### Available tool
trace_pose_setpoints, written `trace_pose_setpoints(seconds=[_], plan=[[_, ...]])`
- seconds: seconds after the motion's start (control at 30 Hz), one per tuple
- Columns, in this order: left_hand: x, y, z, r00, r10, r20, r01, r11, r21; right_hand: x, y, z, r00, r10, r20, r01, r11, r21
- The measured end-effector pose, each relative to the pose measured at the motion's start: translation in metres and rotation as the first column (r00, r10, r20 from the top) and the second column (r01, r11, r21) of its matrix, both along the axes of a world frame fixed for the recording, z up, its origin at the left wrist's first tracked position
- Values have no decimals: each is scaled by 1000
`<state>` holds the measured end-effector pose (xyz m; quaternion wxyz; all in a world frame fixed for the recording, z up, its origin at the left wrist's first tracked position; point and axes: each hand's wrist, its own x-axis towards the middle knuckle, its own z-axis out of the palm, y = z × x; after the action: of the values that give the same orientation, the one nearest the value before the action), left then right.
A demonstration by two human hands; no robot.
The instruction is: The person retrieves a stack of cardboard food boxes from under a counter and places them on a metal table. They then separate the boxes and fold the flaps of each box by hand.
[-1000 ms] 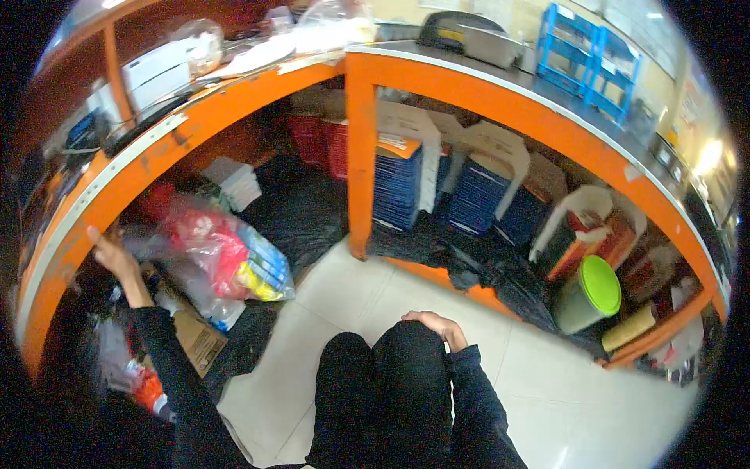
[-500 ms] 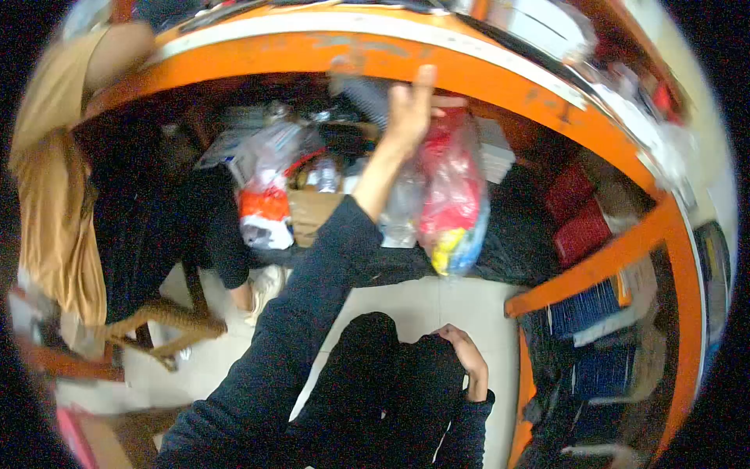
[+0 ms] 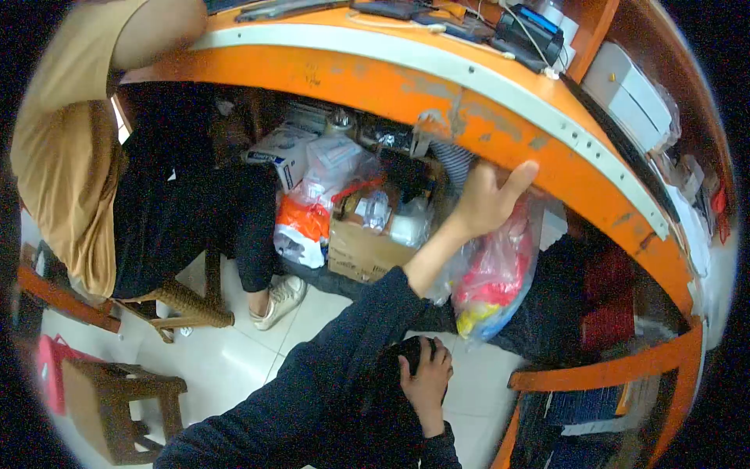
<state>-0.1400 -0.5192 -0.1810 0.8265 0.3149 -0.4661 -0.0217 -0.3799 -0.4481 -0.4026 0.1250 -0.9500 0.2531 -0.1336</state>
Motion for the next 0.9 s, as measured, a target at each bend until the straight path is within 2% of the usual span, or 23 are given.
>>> trace_pose_setpoints(seconds=[0.03,0.13,0.17,0.27,0.3,0.33,0.37,0.4,0.43,0.47,0.5,0.53,0.57,0.6,0.63,0.67,0.7,0.8,0.87,0.9], plan=[[2,-3,-3,987,149,67,-148,989,-16,6,-4,-8,1000,3,-21,-4,1000,-22],[-4,4,-2,999,12,-36,-11,1000,25,29,-34,-45,991,130,18,-128,988,-91],[-4,9,-2,996,86,3,-86,993,84,42,-41,-46,990,141,30,-138,988,-68],[0,25,-8,989,127,70,-142,948,286,78,-85,-76,949,226,220,-282,919,274],[9,31,-17,958,232,170,-275,912,305,96,-89,-64,938,159,309,-257,916,307],[20,38,-35,907,334,256,-405,858,316,114,-92,-44,938,149,311,-249,917,311],[33,47,-61,816,457,353,-575,706,413,135,-95,-20,939,145,311,-246,917,314],[50,59,-95,652,570,501,-758,473,449,157,-100,1,939,145,311,-247,915,319],[65,70,-125,539,700,468,-828,339,447,183,-106,21,915,190,356,-306,902,305],[82,87,-156,421,752,508,-876,192,442,211,-111,37,885,238,400,-368,884,289],[94,104,-175,294,784,547,-901,36,432,243,-116,50,903,232,362,-340,900,272],[99,112,-198,268,759,593,-808,-158,567,269,-120,53,921,224,320,-311,915,256],[103,114,-222,271,753,599,-768,-206,606,298,-155,22,739,489,463,-559,829,16],[102,119,-234,278,749,601,-719,-252,648,335,-166,20,650,592,476,-607,782,-144],[100,121,-239,320,754,573,-714,-206,670,371,-177,19,555,685,472,-626,718,-305],[100,122,-236,357,761,542,-709,-157,687,431,-163,51,629,647,431,-526,762,-378],[102,122,-237,395,761,514,-706,-106,700,466,-168,45,666,639,385,-547,769,-331],[109,117,-256,366,804,469,-745,-50,666,542,-175,30,744,652,149,-614,754,-231],[106,123,-254,378,802,463,-754,-23,656,577,-167,29,830,554,-60,-556,816,-157],[104,126,-255,378,810,449,-764,-1,645,607,-184,10,706,708,-13,-674,666,-321]])
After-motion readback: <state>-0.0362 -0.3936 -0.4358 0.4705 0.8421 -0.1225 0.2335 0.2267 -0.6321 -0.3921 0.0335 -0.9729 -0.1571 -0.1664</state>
